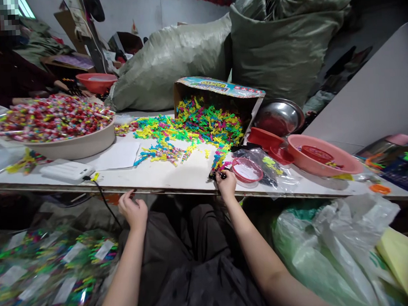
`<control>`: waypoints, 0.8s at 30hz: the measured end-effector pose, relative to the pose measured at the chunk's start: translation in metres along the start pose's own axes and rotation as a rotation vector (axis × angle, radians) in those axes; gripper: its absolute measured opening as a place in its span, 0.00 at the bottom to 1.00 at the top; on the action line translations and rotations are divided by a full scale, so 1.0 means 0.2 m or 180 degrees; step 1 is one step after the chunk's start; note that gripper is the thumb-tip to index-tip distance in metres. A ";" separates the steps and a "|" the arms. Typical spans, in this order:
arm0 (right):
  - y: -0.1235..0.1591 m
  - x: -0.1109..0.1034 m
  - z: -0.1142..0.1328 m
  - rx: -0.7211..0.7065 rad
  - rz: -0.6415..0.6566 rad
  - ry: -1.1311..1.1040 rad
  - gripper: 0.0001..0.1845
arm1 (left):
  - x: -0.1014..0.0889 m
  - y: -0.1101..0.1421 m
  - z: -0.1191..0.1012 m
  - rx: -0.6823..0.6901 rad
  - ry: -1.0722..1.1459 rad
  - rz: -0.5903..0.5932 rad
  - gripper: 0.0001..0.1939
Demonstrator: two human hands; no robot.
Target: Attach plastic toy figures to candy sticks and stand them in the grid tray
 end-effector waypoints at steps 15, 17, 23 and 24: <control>0.01 0.07 0.01 -0.0071 0.0209 0.0108 0.12 | -0.01 0.00 0.00 0.0011 -0.0021 0.0000 0.19; 0.01 0.07 0.01 -0.0052 0.0210 0.0134 0.12 | -0.01 0.00 0.00 0.0059 -0.0044 -0.0019 0.19; 0.01 0.06 0.03 0.0009 0.0186 0.0186 0.12 | 0.00 0.01 0.03 0.0057 -0.0009 -0.0012 0.20; 0.01 0.06 0.03 0.0016 0.0181 0.0192 0.12 | 0.00 0.01 0.03 0.0029 0.0011 -0.0002 0.20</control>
Point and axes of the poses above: each hand's wrist, its own y-axis away from the middle knuckle, its own x-axis out of the palm, z = x × y, the point moved 8 cm from there along -y, towards the middle knuckle, and after that the axes turned 10 degrees about z, right-handed, at the moved point
